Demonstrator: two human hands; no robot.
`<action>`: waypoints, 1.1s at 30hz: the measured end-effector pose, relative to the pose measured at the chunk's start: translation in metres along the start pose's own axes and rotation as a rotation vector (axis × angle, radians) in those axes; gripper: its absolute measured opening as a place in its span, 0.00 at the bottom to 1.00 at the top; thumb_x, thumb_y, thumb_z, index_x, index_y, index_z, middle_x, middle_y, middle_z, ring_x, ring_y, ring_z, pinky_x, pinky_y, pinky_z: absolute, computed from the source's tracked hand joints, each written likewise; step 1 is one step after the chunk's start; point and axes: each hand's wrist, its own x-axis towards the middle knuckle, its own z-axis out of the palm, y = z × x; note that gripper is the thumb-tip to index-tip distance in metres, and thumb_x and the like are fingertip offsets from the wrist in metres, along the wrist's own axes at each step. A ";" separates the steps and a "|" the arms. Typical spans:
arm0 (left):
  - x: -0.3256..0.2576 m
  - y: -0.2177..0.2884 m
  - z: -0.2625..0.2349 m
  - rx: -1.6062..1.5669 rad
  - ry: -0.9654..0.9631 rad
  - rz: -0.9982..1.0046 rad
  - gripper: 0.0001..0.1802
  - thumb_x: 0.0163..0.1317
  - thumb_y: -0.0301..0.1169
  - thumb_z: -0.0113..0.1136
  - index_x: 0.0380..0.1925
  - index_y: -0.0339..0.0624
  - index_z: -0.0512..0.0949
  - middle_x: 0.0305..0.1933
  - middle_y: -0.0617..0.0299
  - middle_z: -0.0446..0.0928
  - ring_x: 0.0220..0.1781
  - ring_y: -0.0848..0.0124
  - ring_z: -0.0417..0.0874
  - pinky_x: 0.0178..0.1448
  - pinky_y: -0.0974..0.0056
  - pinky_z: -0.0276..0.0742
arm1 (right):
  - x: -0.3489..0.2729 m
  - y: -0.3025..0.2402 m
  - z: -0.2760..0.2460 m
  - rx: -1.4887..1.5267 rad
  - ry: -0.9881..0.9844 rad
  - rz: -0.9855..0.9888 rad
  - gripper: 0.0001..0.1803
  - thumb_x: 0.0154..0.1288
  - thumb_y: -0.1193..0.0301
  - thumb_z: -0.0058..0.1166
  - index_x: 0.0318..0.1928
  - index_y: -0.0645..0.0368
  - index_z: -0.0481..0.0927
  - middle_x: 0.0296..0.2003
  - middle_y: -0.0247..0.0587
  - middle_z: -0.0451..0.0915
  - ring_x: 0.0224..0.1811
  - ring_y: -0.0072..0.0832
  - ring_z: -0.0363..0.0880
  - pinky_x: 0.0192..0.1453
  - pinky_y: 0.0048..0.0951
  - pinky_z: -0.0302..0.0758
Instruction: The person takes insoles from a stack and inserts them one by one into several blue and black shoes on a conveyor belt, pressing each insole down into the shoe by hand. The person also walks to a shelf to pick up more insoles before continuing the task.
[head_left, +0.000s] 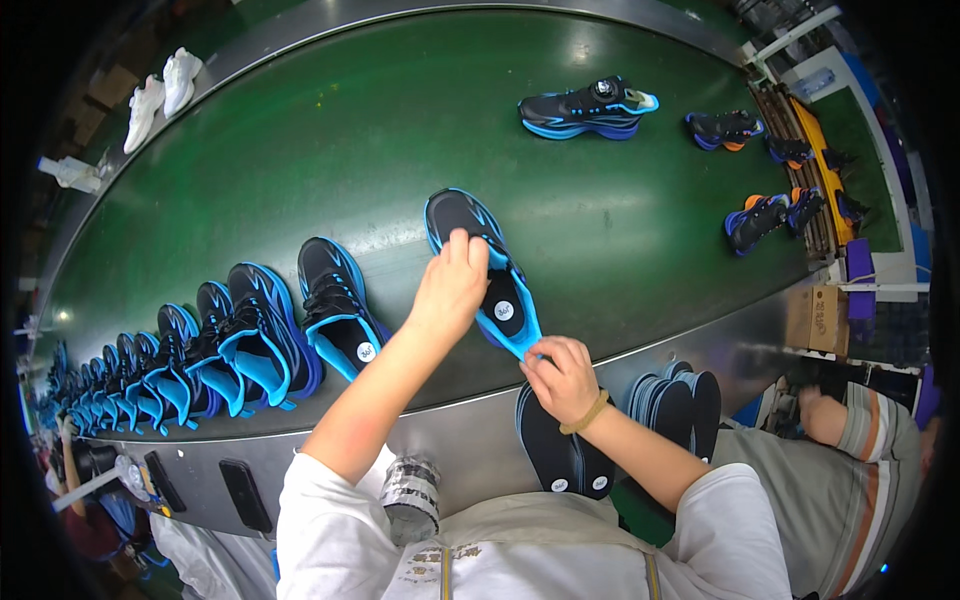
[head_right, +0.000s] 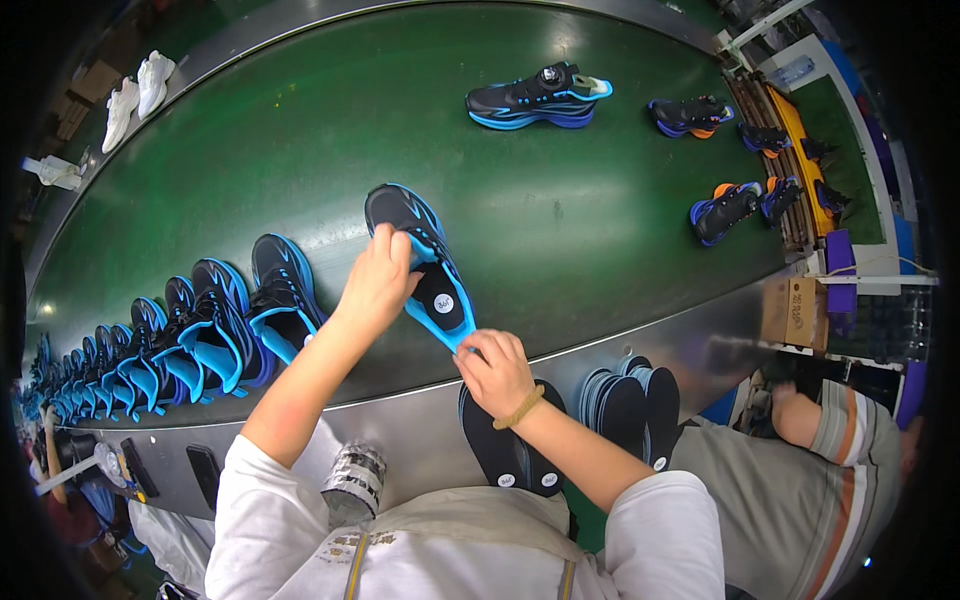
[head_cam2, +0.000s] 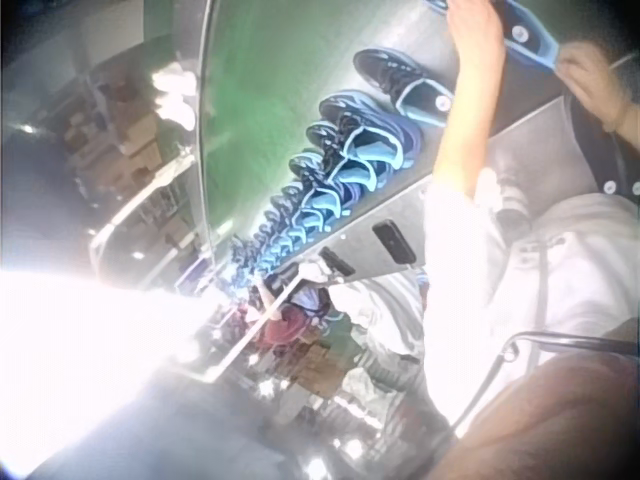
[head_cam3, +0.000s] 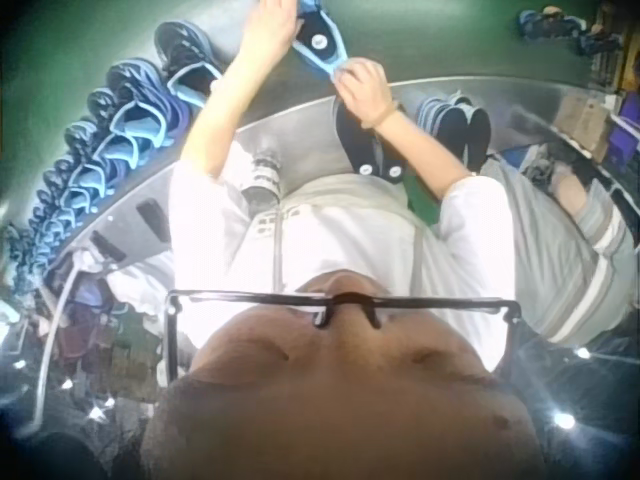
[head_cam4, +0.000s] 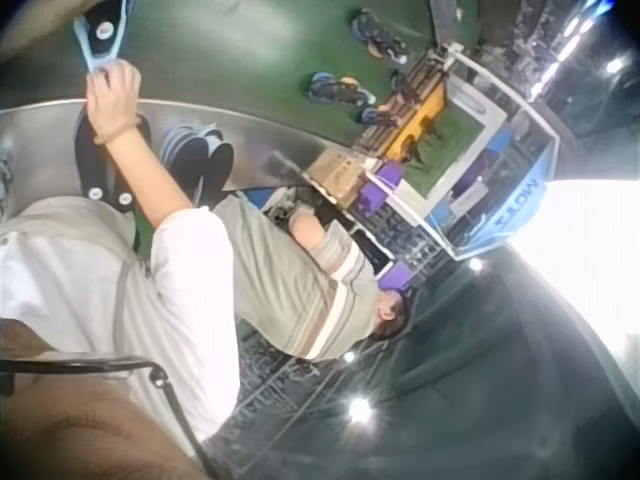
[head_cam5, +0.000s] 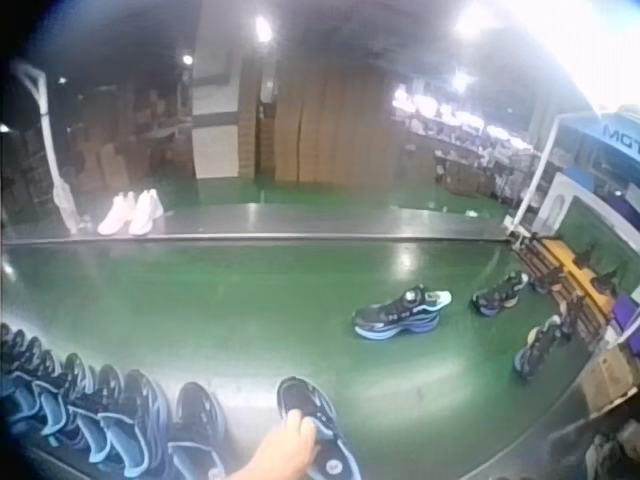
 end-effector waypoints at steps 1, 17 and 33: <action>-0.005 0.007 -0.002 0.016 -0.004 0.027 0.12 0.44 0.22 0.53 0.29 0.36 0.62 0.32 0.50 0.65 0.32 0.58 0.74 0.33 0.59 0.73 | -0.010 0.000 0.000 0.000 0.002 0.003 0.06 0.47 0.75 0.56 0.28 0.58 0.74 0.34 0.35 0.73 0.40 0.34 0.71 0.45 0.35 0.66; 0.012 -0.003 0.019 1.019 -0.223 0.248 0.17 0.57 0.35 0.41 0.40 0.37 0.73 0.60 0.36 0.57 0.63 0.46 0.58 0.57 0.43 0.55 | 0.022 -0.030 -0.047 0.228 0.115 0.022 0.16 0.50 0.75 0.52 0.43 0.60 0.74 0.41 0.42 0.72 0.43 0.39 0.71 0.48 0.36 0.67; 0.025 0.052 -0.083 -0.798 0.135 -0.324 0.04 0.47 0.17 0.48 0.17 0.35 0.67 0.31 0.59 0.75 0.30 0.75 0.74 0.32 0.71 0.69 | 0.038 -0.089 -0.260 0.505 0.596 -0.608 0.13 0.52 0.73 0.48 0.40 0.59 0.73 0.34 0.39 0.73 0.30 0.35 0.71 0.35 0.31 0.70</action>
